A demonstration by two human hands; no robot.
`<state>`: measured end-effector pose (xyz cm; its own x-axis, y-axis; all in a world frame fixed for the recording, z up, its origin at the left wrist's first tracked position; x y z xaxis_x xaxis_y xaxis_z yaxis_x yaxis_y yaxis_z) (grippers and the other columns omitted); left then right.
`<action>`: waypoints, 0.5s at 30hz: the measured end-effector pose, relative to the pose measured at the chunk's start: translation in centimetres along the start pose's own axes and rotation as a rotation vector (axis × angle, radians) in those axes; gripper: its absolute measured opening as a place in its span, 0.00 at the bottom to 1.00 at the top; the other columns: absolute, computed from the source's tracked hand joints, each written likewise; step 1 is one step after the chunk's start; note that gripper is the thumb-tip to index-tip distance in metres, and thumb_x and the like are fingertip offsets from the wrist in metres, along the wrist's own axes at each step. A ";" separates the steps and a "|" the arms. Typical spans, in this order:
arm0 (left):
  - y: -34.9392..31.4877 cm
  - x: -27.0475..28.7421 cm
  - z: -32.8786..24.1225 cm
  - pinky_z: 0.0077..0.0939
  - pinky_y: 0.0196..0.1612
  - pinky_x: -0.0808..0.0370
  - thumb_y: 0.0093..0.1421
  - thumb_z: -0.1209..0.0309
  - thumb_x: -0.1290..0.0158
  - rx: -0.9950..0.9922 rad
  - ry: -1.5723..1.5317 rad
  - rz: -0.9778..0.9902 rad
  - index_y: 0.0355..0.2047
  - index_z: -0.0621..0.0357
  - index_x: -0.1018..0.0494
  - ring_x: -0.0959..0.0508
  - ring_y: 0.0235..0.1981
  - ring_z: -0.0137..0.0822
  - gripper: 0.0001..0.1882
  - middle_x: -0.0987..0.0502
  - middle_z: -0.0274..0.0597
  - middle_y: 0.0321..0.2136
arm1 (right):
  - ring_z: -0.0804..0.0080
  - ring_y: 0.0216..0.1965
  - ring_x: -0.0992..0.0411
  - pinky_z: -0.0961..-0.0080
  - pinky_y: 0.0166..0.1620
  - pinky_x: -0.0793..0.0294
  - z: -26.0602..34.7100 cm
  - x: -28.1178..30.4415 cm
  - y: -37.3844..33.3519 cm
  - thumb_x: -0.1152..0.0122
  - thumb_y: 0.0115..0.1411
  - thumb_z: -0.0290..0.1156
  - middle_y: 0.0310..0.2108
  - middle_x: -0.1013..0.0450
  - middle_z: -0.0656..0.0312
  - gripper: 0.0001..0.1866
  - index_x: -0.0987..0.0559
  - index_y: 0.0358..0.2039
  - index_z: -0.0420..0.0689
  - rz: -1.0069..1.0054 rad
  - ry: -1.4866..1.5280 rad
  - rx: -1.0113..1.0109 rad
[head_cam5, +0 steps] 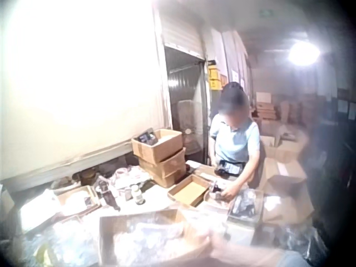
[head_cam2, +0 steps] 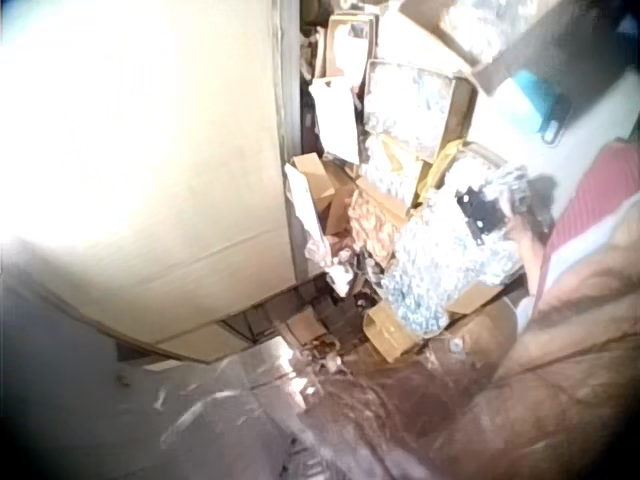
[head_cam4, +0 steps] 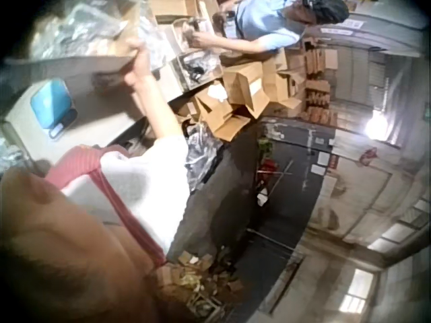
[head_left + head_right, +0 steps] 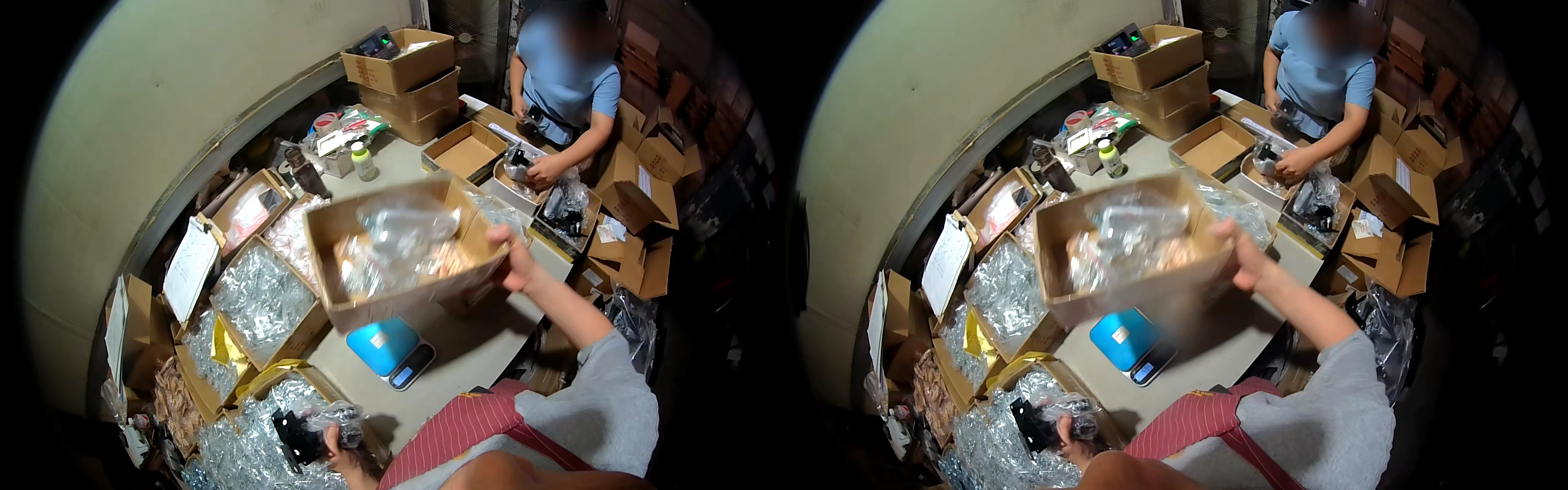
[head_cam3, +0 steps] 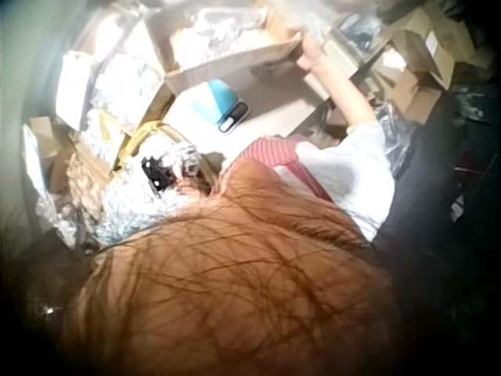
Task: The person repeatedly picks bubble wrap and small black plastic parts from open boxes, places them on a digital scale, and then transfers them into cardboard boxes. The process is repeated multiple times with similar items.
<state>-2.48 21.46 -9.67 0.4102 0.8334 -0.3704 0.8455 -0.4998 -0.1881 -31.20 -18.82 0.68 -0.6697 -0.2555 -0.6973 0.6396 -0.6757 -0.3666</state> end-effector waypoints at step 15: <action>5.1 -15.1 -2.5 0.31 0.46 0.24 0.48 0.77 0.40 -0.154 0.222 -0.012 0.51 0.64 0.29 0.23 0.41 0.37 0.27 0.25 0.41 0.43 | 0.54 0.39 0.22 0.66 0.45 0.22 33.5 11.1 11.9 0.31 0.47 0.53 0.40 0.24 0.45 0.35 0.24 0.40 0.29 -0.441 -1.264 0.791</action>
<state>-3.52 6.90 -2.70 0.4502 0.8790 -0.1572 0.8859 -0.4617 -0.0448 -43.60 -52.87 9.22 -0.8759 -0.0665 0.4778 0.2315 -0.9269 0.2953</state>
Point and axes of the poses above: each hand's wrist, its own y-axis towards the middle knuckle, its own x-axis out of the back of the hand, z = x × y, the point moved 5 cm from there along y, towards the middle knuckle
